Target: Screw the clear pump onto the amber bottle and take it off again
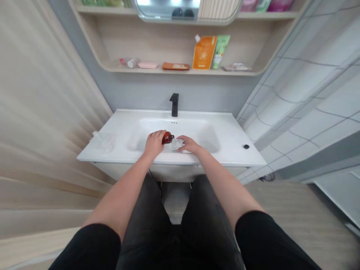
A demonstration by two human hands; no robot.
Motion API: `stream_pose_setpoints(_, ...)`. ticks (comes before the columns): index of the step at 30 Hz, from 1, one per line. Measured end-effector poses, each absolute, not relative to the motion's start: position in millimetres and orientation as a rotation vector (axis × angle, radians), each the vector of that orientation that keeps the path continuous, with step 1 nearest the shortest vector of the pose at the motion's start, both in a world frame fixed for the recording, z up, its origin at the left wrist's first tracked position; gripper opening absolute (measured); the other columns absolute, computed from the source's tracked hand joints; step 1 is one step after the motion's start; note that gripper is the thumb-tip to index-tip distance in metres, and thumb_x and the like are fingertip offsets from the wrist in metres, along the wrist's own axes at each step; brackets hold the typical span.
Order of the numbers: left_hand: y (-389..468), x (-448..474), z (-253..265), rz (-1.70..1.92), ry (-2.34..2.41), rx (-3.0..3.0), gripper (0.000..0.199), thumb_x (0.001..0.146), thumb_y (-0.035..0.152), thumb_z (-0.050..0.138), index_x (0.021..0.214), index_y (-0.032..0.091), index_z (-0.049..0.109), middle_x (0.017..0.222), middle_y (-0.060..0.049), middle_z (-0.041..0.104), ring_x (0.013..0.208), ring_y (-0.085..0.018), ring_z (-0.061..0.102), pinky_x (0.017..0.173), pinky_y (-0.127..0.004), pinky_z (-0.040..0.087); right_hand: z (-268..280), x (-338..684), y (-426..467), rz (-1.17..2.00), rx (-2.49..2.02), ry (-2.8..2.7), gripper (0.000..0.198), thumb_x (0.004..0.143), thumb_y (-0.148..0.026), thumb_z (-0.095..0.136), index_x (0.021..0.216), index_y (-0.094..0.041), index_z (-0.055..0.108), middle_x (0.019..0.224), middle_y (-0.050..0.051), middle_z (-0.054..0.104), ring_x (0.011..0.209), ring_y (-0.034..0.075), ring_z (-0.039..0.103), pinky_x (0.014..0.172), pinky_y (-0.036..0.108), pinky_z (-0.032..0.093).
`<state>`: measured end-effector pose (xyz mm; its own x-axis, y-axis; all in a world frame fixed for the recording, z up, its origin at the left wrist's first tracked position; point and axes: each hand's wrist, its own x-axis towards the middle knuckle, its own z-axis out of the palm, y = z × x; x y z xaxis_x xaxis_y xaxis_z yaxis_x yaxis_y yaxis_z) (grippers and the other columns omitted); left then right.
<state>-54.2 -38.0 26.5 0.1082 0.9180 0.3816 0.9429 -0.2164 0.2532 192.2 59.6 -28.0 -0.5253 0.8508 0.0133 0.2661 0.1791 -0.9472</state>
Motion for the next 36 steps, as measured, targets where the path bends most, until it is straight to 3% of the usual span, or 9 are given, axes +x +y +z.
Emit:
stream_pose_setpoints(7, -38, -53, 27, -0.679, -1.912, -2.297, 0.069, 0.093, 0.009, 0.053, 0.16, 0.025, 0.056, 0.162, -0.011, 0.063, 0.15, -0.032, 0.056, 0.129, -0.05, 0.037, -34, 193, 62, 1.299, -1.015, -1.942, 0.074, 0.052, -0.026, 0.099, 0.122, -0.028, 0.075, 0.115, 0.001, 0.077, 0.101, 0.026, 0.07, 0.101, 0.042, 0.057)
stream_pose_setpoints(20, -44, -49, 33, -0.614, -1.877, -2.301, 0.067, 0.098, 0.012, 0.049, 0.163, 0.027, 0.055, 0.163, -0.012, 0.062, 0.153, -0.031, 0.053, 0.133, -0.052, 0.028, -38, 191, 62, 1.3, -1.027, -1.948, 0.077, 0.052, -0.028, 0.1, 0.124, -0.028, 0.072, 0.111, 0.001, 0.076, 0.099, 0.025, 0.07, 0.097, 0.041, 0.059)
stream_pose_setpoints(36, -41, -53, 26, -0.668, -1.671, -2.288, 0.062, 0.101, 0.012, 0.047, 0.16, 0.025, 0.059, 0.158, -0.014, 0.066, 0.15, -0.032, 0.056, 0.131, -0.054, 0.031, -33, 188, 59, 1.257, -1.048, -1.977, 0.076, 0.054, -0.023, 0.099, 0.124, -0.025, 0.071, 0.115, 0.002, 0.075, 0.101, 0.024, 0.069, 0.102, 0.041, 0.056)
